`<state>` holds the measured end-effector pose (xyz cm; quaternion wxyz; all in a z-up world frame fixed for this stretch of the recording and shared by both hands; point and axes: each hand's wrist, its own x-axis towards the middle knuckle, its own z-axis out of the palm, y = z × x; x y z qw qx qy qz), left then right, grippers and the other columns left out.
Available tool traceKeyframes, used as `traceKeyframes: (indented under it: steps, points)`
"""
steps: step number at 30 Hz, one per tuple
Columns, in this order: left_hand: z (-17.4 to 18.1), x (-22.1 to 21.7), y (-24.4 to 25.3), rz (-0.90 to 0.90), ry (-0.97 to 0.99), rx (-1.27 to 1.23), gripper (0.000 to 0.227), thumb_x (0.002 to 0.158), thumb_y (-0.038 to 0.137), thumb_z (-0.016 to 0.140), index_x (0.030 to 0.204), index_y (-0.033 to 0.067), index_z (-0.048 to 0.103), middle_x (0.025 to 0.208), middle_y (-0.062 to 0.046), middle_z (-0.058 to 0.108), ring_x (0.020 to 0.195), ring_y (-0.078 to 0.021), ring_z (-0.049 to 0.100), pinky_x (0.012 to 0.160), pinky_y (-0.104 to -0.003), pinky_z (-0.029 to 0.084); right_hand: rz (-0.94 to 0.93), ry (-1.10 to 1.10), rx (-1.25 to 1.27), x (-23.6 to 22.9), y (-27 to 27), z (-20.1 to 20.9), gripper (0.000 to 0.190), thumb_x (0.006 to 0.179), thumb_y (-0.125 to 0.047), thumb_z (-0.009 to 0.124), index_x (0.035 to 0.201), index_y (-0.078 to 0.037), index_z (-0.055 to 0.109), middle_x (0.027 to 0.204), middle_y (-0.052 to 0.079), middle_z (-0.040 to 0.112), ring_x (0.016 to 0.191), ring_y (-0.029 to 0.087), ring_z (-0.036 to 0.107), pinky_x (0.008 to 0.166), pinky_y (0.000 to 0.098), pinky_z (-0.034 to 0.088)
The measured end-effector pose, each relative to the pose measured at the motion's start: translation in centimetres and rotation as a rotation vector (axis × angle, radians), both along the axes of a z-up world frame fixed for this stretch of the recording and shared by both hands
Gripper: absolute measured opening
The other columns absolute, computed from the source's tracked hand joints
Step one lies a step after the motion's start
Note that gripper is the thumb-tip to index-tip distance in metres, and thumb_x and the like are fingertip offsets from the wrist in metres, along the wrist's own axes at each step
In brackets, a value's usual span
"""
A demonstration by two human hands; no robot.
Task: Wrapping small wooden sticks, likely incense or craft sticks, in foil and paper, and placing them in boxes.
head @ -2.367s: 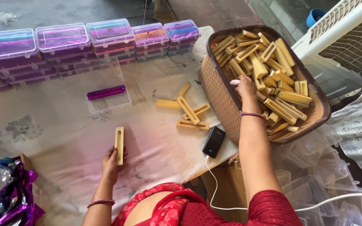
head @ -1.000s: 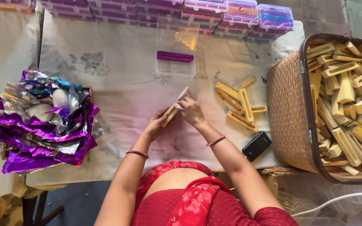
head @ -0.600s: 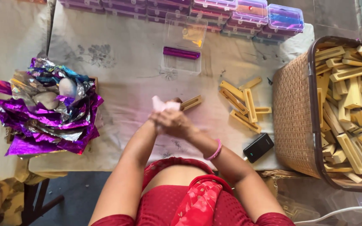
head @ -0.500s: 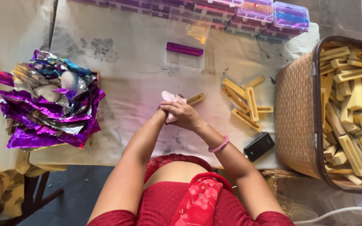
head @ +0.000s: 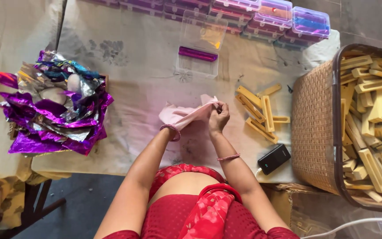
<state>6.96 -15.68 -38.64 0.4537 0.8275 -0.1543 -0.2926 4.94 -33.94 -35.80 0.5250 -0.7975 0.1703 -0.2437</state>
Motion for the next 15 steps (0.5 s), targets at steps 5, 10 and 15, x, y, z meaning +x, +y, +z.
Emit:
traceKeyframes:
  steps: [5,10,15]
  points:
    - [-6.2,-0.2,-0.8,-0.039,-0.033,-0.208,0.036,0.1,0.036,0.059,0.13,0.0165,0.066,0.122,-0.01,0.065,0.112,-0.0251,0.057,0.094,-0.041,0.044,0.797,-0.038,-0.158,-2.0,3.3,-0.5,0.025,0.101,-0.012,0.065,0.126,-0.013,0.07,0.127,0.008,0.074,0.117,0.02,0.071,0.105,0.034,0.056]
    - [-19.6,0.9,-1.2,0.039,0.038,-0.41,0.035,0.099,0.03,0.063,0.13,0.0135,0.066,0.123,-0.011,0.063,0.114,-0.025,0.055,0.095,-0.042,0.045,0.997,-0.294,-0.701,-2.4,3.9,9.3,0.052,0.07,-0.028,0.084,0.117,-0.01,0.072,0.124,0.017,0.07,0.113,0.035,0.064,0.097,0.0466,0.049]
    - [-14.1,0.3,-0.9,0.487,0.513,-0.802,0.037,0.097,0.022,0.068,0.13,0.0044,0.066,0.125,-0.013,0.067,0.111,-0.0253,0.065,0.091,-0.039,0.059,1.033,-0.094,-0.286,0.4,-2.7,5.0,0.024,0.081,-0.008,0.081,0.105,-0.007,0.075,0.114,0.01,0.074,0.107,0.029,0.072,0.095,0.0386,0.057]
